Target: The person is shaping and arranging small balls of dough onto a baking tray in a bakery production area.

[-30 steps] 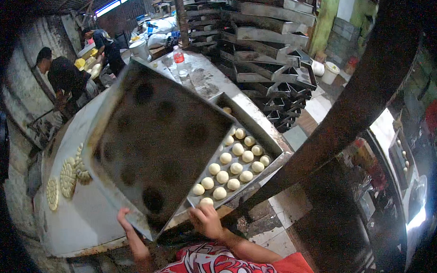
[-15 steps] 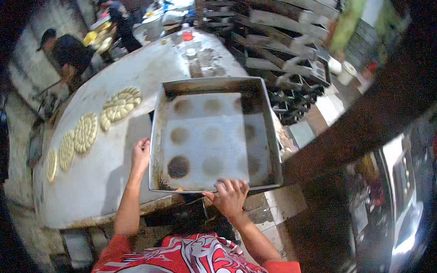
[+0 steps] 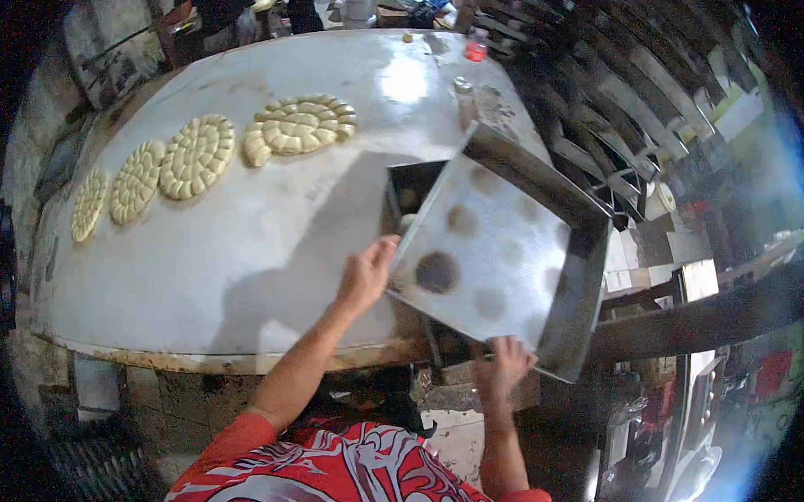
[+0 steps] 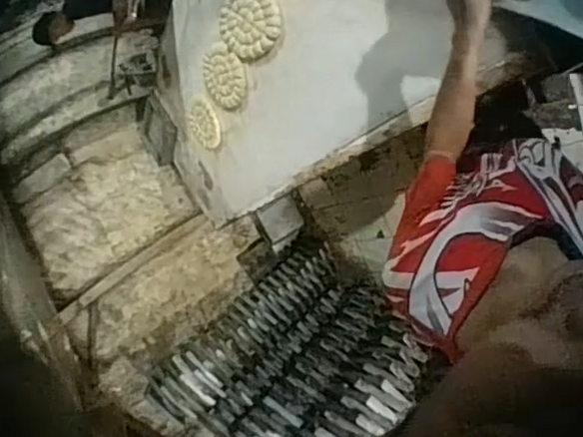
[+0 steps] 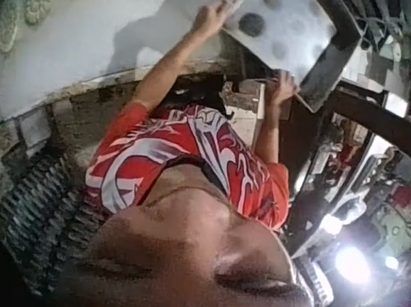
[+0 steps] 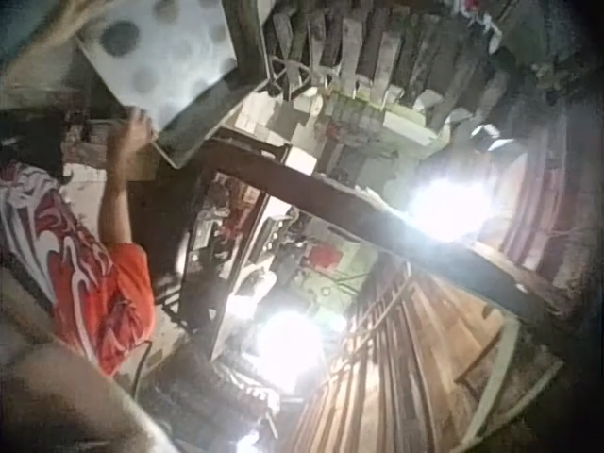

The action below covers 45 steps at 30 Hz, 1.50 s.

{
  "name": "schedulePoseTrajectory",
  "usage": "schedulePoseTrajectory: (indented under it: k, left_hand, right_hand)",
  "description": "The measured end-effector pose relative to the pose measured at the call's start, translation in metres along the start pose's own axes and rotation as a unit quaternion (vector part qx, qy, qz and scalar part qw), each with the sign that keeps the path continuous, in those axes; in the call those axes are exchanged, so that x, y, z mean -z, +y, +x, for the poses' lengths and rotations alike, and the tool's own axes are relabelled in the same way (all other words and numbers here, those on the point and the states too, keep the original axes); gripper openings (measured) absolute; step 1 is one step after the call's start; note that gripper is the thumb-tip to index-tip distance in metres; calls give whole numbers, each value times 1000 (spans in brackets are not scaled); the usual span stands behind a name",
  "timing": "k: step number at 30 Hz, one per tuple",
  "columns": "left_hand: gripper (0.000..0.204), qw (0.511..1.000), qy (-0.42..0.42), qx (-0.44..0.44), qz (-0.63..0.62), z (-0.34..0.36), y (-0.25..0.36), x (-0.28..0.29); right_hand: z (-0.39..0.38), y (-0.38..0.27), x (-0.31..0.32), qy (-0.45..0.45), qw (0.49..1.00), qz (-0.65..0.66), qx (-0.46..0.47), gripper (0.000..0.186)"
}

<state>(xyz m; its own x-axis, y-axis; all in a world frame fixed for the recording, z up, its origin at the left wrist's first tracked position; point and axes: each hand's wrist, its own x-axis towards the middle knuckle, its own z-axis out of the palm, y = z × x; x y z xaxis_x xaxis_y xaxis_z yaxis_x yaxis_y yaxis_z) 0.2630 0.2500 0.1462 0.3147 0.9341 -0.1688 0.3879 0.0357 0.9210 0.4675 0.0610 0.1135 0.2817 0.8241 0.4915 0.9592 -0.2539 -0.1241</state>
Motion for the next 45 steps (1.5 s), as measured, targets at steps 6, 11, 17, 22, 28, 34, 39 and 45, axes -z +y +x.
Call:
schedulePoseTrajectory:
  k: [6,11,17,22,28,34,39,45]
  left_hand:
    - [30,953,192,-147,182,-79,-169,121]
    - [49,889,221,84,392,-164,-241,307]
    - [56,791,291,214,495,-181,-281,368]
    - [57,815,289,250,437,-174,-276,367]
    - [53,801,360,161,451,-173,-310,357]
    - [45,925,289,-47,242,-172,-257,274]
    - [35,964,249,18,86,-177,-207,153]
    - [35,942,315,23,113,-225,-239,225]
  right_hand:
    - [-23,-151,-18,54,942,313,-109,23]
    - [71,-329,-200,-164,961,198,105,30]
    - [277,-491,-326,-222,912,168,-301,53]
    - [300,-544,-373,-98,922,83,-364,60]
    - [163,-450,-304,-230,579,736,-266,33]
    - [-7,-374,-171,-293,470,772,-311,26]
    - [-103,-344,-117,-484,521,642,-287,32]
    - [-76,-313,-41,-692,532,488,-7,36]
